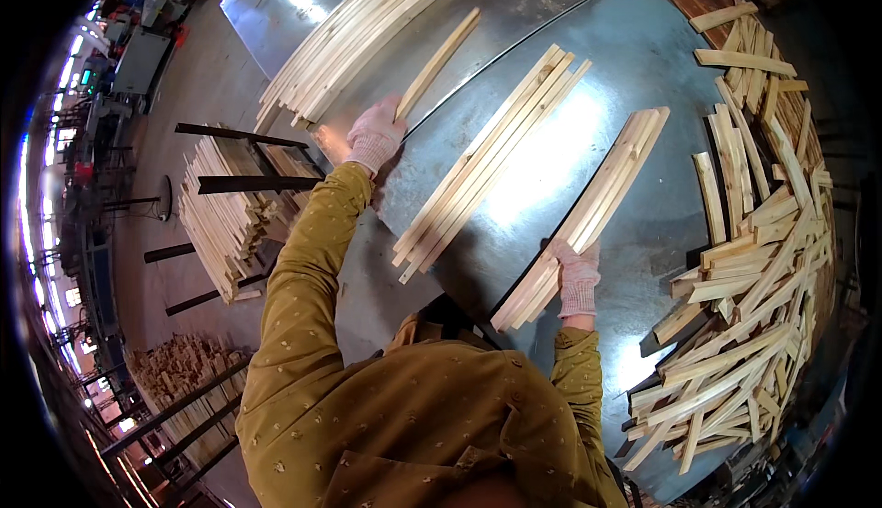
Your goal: The person sorts light-colored wooden planks on a metal table in a workshop. They pick up planks from a disorganized pile, inspect them, and stack them neatly into a separate pile. The person handles the planks by hand, wearing gloves, and occasionally moves stacks to different locations on the table.
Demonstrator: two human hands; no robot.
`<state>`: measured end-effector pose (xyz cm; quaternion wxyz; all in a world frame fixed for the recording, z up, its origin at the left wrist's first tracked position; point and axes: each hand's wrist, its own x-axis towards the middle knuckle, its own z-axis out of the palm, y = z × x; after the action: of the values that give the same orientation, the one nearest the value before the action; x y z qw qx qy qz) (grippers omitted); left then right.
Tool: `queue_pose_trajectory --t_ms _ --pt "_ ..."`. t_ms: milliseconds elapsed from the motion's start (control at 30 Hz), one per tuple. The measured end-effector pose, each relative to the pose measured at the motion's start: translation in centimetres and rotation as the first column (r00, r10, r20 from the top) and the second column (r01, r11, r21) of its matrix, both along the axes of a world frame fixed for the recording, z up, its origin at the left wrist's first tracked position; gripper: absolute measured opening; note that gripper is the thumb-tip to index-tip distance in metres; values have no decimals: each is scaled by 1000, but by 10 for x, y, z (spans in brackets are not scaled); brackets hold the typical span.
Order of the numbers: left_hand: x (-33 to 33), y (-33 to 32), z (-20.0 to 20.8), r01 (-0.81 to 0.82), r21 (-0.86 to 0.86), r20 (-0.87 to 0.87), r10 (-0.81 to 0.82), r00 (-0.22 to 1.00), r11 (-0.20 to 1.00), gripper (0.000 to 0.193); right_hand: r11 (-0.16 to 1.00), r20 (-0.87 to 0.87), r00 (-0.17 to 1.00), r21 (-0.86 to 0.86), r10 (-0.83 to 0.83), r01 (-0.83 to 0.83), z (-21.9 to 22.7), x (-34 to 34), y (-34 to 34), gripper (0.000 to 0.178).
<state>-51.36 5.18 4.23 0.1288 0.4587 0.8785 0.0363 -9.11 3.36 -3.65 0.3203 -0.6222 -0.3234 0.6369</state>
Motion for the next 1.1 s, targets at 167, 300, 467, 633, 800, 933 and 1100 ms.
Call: queue_pose_trajectory --t_ms 167,300,467,633,800,933,1100 --pt "37 -7 -33 333 295 -461 -172 870 896 60 999 141 989 -13 44 -42 44 -1 0 77" --pt "181 -64 -14 -20 589 763 -547 343 808 97 998 10 999 -43 37 -36 55 -12 7 70" --pt "280 -83 0 193 147 939 -198 280 970 85 997 -67 997 -70 -47 42 77 -2 18 66" --pt "255 -90 -40 -59 -283 778 193 -598 957 65 965 -341 915 -217 -216 147 79 27 23 44" --pt "255 -82 -12 -135 -260 859 165 -484 956 43 990 -86 987 -37 -136 133 68 26 20 37" --pt "249 -82 13 -224 -240 938 167 -305 945 45 986 -216 962 -55 -165 157 79 23 7 38" --pt "237 -86 14 -213 -280 918 196 -346 936 51 989 -100 985 -62 -137 131 58 29 5 54"
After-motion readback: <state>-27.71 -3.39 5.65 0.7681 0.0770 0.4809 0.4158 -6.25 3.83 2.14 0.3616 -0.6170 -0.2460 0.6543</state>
